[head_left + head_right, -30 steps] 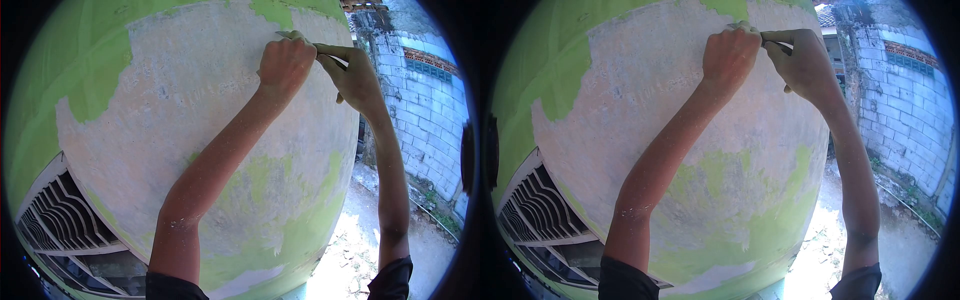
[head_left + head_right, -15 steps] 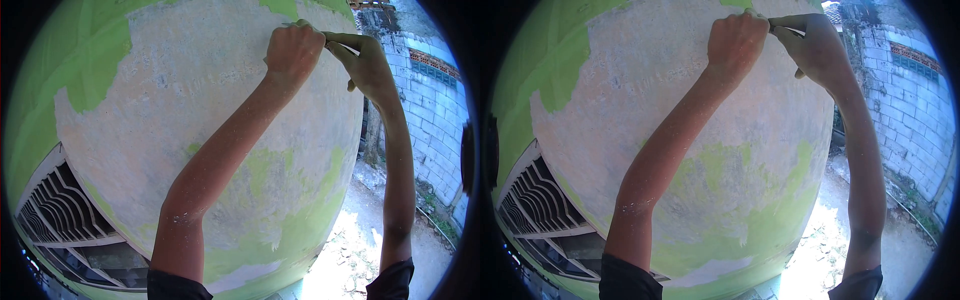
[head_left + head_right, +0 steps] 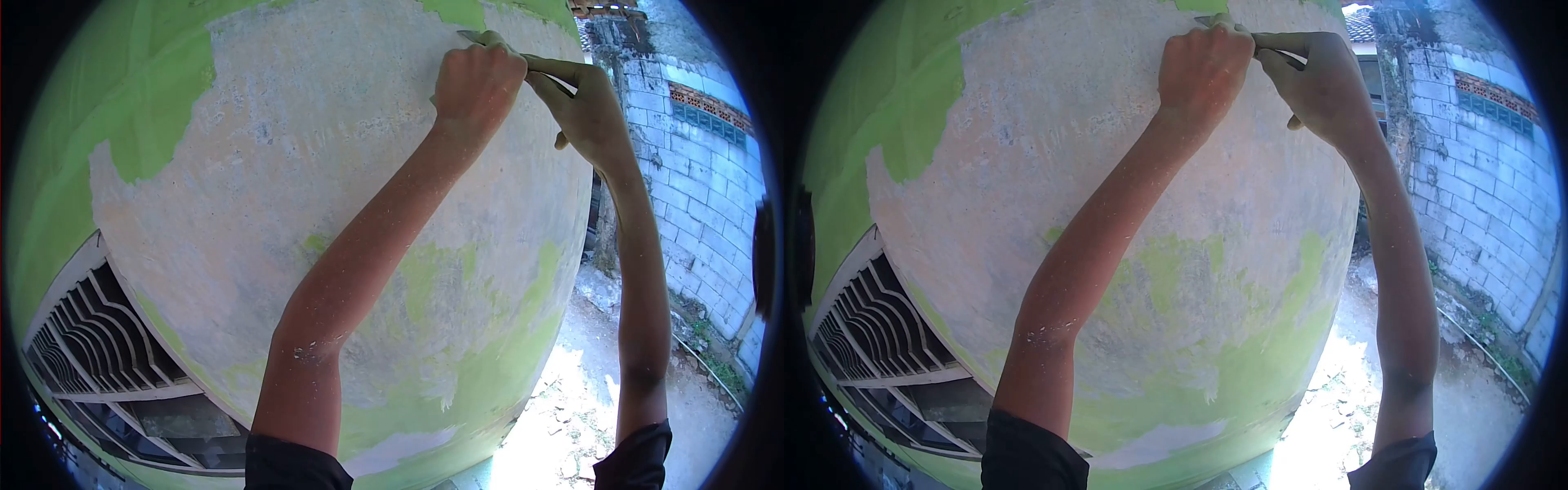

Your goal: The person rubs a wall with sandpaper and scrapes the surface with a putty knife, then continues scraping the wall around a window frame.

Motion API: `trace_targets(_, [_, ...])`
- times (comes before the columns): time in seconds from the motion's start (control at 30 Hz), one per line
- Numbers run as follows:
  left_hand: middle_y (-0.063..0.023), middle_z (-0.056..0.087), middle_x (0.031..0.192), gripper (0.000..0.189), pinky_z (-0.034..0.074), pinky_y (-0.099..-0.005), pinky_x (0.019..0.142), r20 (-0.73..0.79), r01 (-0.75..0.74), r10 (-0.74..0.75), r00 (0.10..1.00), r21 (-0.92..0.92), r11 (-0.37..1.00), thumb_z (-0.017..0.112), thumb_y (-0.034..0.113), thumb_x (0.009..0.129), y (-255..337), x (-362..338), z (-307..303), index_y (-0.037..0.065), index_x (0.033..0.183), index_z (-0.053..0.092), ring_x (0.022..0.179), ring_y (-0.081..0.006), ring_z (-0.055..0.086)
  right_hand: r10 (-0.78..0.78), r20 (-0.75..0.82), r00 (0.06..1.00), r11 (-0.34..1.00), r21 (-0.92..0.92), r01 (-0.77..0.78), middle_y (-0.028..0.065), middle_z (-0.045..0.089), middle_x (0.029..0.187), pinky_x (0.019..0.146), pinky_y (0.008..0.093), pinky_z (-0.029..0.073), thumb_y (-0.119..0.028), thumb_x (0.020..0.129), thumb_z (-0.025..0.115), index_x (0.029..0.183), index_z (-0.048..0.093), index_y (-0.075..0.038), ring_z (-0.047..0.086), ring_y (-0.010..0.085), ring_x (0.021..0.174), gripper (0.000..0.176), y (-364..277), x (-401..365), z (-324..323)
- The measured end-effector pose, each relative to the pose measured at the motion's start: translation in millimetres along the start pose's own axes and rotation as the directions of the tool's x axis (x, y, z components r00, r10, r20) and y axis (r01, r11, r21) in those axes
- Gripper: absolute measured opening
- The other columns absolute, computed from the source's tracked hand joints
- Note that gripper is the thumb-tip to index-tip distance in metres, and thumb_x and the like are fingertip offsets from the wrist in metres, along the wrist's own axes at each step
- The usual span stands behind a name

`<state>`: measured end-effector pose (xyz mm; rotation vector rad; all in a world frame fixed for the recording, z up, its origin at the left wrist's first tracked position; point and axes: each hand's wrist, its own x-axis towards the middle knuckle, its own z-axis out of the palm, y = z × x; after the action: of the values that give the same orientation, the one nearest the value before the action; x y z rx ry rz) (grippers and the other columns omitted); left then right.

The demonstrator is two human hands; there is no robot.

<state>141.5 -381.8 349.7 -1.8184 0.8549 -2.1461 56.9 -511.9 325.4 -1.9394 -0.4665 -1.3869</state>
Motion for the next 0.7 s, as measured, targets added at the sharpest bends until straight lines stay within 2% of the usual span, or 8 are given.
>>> trace_targets(0.1, [-0.0083, 0.067, 0.076, 0.008, 0.055, -0.0308, 0.053, -0.074, -0.002, 0.004, 0.997, 0.035, 0.999, 0.069, 0.008, 0.075, 9, -2, 2, 0.009, 0.067, 0.069, 0.065, -0.02, 0.071, 0.035, 0.001, 0.999, 0.999, -0.018, -0.035, 0.0008, 0.057, 0.06, 0.043, 0.0281, 0.053, -0.018, 0.093, 0.059, 0.116, 0.07, -0.003, 0.055, 0.0099, 0.046, 0.03, 8, -12, 1])
trace_targets(0.2, [-0.0077, 0.068, 0.076, 0.007, 0.055, -0.0304, 0.054, 0.029, -0.029, 0.029, 0.999, -0.013, 0.999, 0.068, 0.009, 0.076, 9, 2, 12, 0.009, 0.07, 0.069, 0.066, -0.0198, 0.071, 0.023, -0.03, 0.999, 0.999, -0.024, -0.024, 0.0011, 0.057, 0.059, 0.043, 0.0281, 0.052, -0.022, 0.094, 0.06, 0.118, 0.069, -0.006, 0.055, 0.0103, 0.044, 0.031, 21, 2, 3])
trace_targets(0.23, [-0.0075, 0.068, 0.076, 0.006, 0.055, -0.0305, 0.054, -0.008, -0.02, 0.02, 1.0, -0.002, 1.0, 0.068, 0.009, 0.077, 8, 7, 9, 0.009, 0.071, 0.069, 0.067, -0.02, 0.072, -0.022, -0.037, 0.999, 1.0, -0.008, 0.021, 0.0013, 0.057, 0.059, 0.042, 0.0281, 0.052, -0.023, 0.094, 0.06, 0.118, 0.07, -0.006, 0.055, 0.0104, 0.044, 0.031, 25, 6, 2])
trace_targets(0.4, [-0.0071, 0.068, 0.075, 0.006, 0.054, -0.0303, 0.053, -0.078, -0.036, 0.035, 0.996, -0.002, 0.999, 0.068, 0.01, 0.077, 7, 10, 19, 0.01, 0.071, 0.069, 0.068, -0.02, 0.072, 0.033, 0.012, 0.999, 0.994, -0.105, -0.032, 0.0031, 0.055, 0.059, 0.045, 0.0276, 0.054, -0.022, 0.093, 0.06, 0.119, 0.07, -0.009, 0.057, 0.0104, 0.047, 0.031, 17, 5, -5])
trace_targets(0.5, [-0.007, 0.068, 0.076, 0.006, 0.054, -0.0308, 0.053, 0.006, 0.037, -0.037, 0.999, -0.027, 0.999, 0.068, 0.011, 0.077, 5, 26, 15, 0.01, 0.071, 0.069, 0.068, -0.0191, 0.072, -0.063, -0.056, 0.996, 0.994, -0.088, 0.058, 0.0102, 0.074, 0.098, 0.039, 0.0249, 0.048, -0.021, 0.095, 0.061, 0.119, 0.069, -0.004, 0.056, 0.0077, 0.046, 0.031, 14, 23, -5])
trace_targets(0.57, [-0.0066, 0.068, 0.076, 0.006, 0.055, -0.0315, 0.054, -0.068, -0.023, 0.026, 0.997, 0.041, 0.999, 0.068, 0.011, 0.077, 11, 16, 11, 0.01, 0.071, 0.07, 0.068, -0.0181, 0.071, 0.026, 0.022, 0.999, 0.994, -0.11, -0.024, 0.0106, 0.073, 0.101, 0.039, 0.0253, 0.049, -0.022, 0.095, 0.06, 0.119, 0.069, -0.004, 0.057, 0.008, 0.048, 0.032, 10, 14, -18])
trace_targets(0.63, [-0.0065, 0.068, 0.076, 0.005, 0.055, -0.0321, 0.055, -0.119, -0.019, 0.026, 0.992, 0.057, 0.998, 0.068, 0.011, 0.077, 9, 11, 24, 0.01, 0.072, 0.071, 0.069, -0.0179, 0.072, 0.015, 0.022, 1.0, 0.991, -0.133, -0.011, 0.0016, 0.056, 0.06, 0.046, 0.0271, 0.054, -0.024, 0.092, 0.06, 0.118, 0.07, -0.01, 0.057, 0.0109, 0.047, 0.031, 19, 8, -6])
trace_targets(0.7, [-0.0069, 0.071, 0.076, 0.003, 0.052, -0.0296, 0.054, -0.069, -0.059, 0.06, 0.996, 0.021, 0.998, 0.071, 0.012, 0.073, 13, 6, 30, 0.013, 0.071, 0.073, 0.07, -0.0172, 0.072, -0.005, 0.014, 1.0, 0.99, -0.14, 0.007, 0.001, 0.055, 0.059, 0.046, 0.0276, 0.054, -0.025, 0.093, 0.06, 0.118, 0.071, -0.01, 0.058, 0.0107, 0.048, 0.031, 33, 12, -4])
